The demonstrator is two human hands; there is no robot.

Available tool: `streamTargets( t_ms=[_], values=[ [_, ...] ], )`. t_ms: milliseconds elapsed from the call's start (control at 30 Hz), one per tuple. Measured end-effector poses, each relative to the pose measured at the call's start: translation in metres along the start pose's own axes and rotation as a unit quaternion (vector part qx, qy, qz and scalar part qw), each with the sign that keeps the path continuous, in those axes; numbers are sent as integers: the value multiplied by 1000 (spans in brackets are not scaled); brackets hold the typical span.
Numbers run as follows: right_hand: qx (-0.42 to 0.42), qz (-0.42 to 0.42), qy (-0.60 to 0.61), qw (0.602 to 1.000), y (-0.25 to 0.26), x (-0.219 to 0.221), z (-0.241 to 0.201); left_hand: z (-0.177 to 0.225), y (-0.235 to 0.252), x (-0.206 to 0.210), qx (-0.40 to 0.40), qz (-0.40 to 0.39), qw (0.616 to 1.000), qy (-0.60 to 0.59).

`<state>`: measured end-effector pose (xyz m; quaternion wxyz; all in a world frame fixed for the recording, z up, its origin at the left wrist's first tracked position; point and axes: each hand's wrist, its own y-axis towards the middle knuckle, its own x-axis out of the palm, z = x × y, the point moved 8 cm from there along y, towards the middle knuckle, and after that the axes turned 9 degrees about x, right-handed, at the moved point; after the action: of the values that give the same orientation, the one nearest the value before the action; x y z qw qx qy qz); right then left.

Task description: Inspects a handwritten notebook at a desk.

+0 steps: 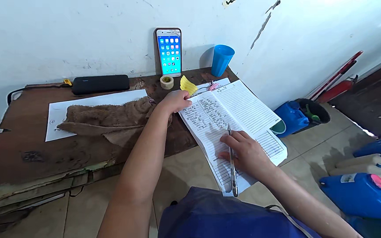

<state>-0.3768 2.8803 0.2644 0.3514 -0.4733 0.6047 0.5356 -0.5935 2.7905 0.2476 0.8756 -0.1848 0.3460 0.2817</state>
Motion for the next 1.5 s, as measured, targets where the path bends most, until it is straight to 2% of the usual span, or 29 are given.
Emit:
streamTargets(
  t_ms=[833,1100,1267,1500],
  values=[
    [-19,22,-8,1000,-3,-1,-3,-3,1,-1,8,21,1000,-11],
    [42,-16,30,999,-5,-2,-2,-5,2,3,5,43,999,-12],
    [50,-24,2,998,-9,0,-6,-1,3,4,0,52,999,0],
    [50,-19,-38,998,-6,2,-15,1,3,3,-13,24,999,21]
  ],
)
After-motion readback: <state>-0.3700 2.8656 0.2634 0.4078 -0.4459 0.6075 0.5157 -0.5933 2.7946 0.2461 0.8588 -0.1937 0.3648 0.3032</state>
